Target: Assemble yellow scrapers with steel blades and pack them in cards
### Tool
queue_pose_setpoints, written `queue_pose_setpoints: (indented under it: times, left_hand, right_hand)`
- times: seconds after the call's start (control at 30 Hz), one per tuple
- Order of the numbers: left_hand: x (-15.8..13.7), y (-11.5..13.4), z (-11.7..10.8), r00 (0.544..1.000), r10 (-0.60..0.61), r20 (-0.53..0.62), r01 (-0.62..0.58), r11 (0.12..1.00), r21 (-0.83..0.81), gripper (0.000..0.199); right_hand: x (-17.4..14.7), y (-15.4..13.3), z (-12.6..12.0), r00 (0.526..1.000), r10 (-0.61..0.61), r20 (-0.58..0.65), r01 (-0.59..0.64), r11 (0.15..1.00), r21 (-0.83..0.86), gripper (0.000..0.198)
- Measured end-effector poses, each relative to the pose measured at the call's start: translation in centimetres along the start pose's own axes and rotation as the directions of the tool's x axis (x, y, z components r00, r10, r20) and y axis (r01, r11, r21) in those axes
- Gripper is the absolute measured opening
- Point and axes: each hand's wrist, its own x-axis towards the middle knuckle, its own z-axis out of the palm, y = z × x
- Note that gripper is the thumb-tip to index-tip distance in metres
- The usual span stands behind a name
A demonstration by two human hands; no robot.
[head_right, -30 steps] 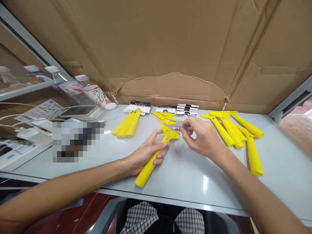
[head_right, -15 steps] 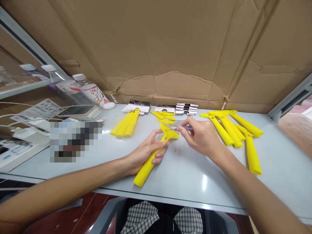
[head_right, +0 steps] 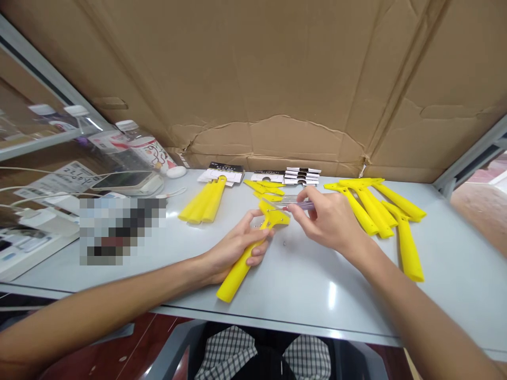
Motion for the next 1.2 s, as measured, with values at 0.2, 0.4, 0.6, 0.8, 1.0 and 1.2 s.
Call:
queue_pose_setpoints:
  times: [0.2,0.4,0.6,0.8,1.0,1.2]
  left_hand:
    - [0.07,0.11,-0.06,1.000,-0.007,-0.021,0.007,1.000,0.006,0.047]
    - [0.05,0.22,0.07,0.999,-0.008,-0.035,0.008,1.000,0.011,0.046]
    - [0.09,0.11,-0.01,1.000,-0.006,-0.019,0.006,1.000,0.012,0.046]
    - [-0.10,0.15,0.16,1.000,-0.005,-0.012,0.005,1.000,0.020,0.049]
    - [0.14,0.08,0.07,1.000,0.005,-0.009,-0.005,1.000,0.013,0.049]
    - [0.35,-0.04,-0.18,1.000,0.006,-0.018,-0.006,1.000,0.011,0.048]
  right_hand:
    - [-0.13,-0.02,0.09,1.000,-0.013,0.027,0.012,1.000,0.024,0.016]
    - [0.06,0.21,0.29,0.993,-0.113,-0.025,0.114,0.992,0.056,0.014]
    - [0.03,-0.23,0.15,0.987,-0.156,-0.046,0.159,0.984,0.079,0.012]
    - [-0.10,0.20,0.35,0.995,-0.093,-0.045,0.094,0.996,0.008,0.021]
    - [-0.14,-0.31,0.07,0.997,-0.060,0.055,0.054,0.994,0.098,0.011]
    - [-0.21,0.60,0.60,0.997,-0.078,-0.028,0.078,0.997,-0.013,0.022]
